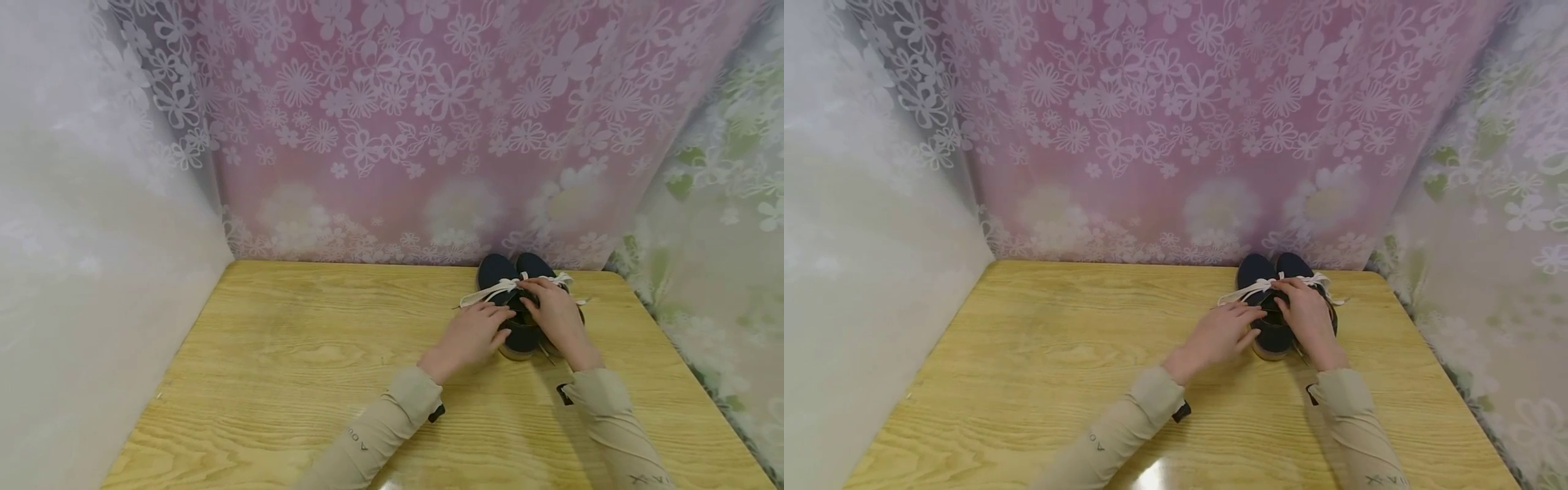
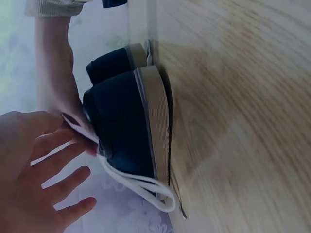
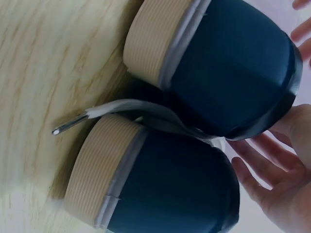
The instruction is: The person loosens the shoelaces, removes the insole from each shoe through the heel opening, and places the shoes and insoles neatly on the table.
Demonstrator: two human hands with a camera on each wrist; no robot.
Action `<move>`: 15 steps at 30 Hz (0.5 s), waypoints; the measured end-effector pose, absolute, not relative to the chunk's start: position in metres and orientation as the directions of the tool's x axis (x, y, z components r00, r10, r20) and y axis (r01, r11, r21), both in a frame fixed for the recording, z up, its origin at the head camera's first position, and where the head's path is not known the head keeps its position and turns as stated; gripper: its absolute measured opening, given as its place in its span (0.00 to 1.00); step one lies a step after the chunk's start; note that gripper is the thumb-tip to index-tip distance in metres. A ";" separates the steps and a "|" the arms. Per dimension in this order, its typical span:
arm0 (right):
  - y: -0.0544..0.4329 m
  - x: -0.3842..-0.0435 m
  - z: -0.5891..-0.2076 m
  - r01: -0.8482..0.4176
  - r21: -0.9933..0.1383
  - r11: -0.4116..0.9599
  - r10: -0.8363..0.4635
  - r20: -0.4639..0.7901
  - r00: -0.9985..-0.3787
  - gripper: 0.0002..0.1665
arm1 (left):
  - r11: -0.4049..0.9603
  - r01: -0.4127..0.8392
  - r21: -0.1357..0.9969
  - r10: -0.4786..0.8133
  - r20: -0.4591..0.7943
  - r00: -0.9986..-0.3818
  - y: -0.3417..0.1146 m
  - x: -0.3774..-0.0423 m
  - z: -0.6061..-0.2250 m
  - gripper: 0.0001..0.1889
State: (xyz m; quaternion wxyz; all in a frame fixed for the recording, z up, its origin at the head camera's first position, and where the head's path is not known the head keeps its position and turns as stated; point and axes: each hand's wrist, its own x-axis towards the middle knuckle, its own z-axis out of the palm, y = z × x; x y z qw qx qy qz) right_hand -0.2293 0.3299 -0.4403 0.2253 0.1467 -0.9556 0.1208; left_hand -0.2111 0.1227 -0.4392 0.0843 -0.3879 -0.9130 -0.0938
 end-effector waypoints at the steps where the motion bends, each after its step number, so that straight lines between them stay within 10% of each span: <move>1: 0.330 -0.230 -0.441 -0.336 -0.166 0.927 -0.228 0.464 -0.856 0.22 | 0.675 0.733 0.088 0.708 0.206 -0.676 0.126 -0.210 -0.442 0.24; 15: 0.337 -0.236 -0.451 -0.350 -0.189 0.917 -0.211 0.515 -0.831 0.21 | 0.670 0.738 0.087 0.712 0.209 -0.671 0.136 -0.203 -0.456 0.23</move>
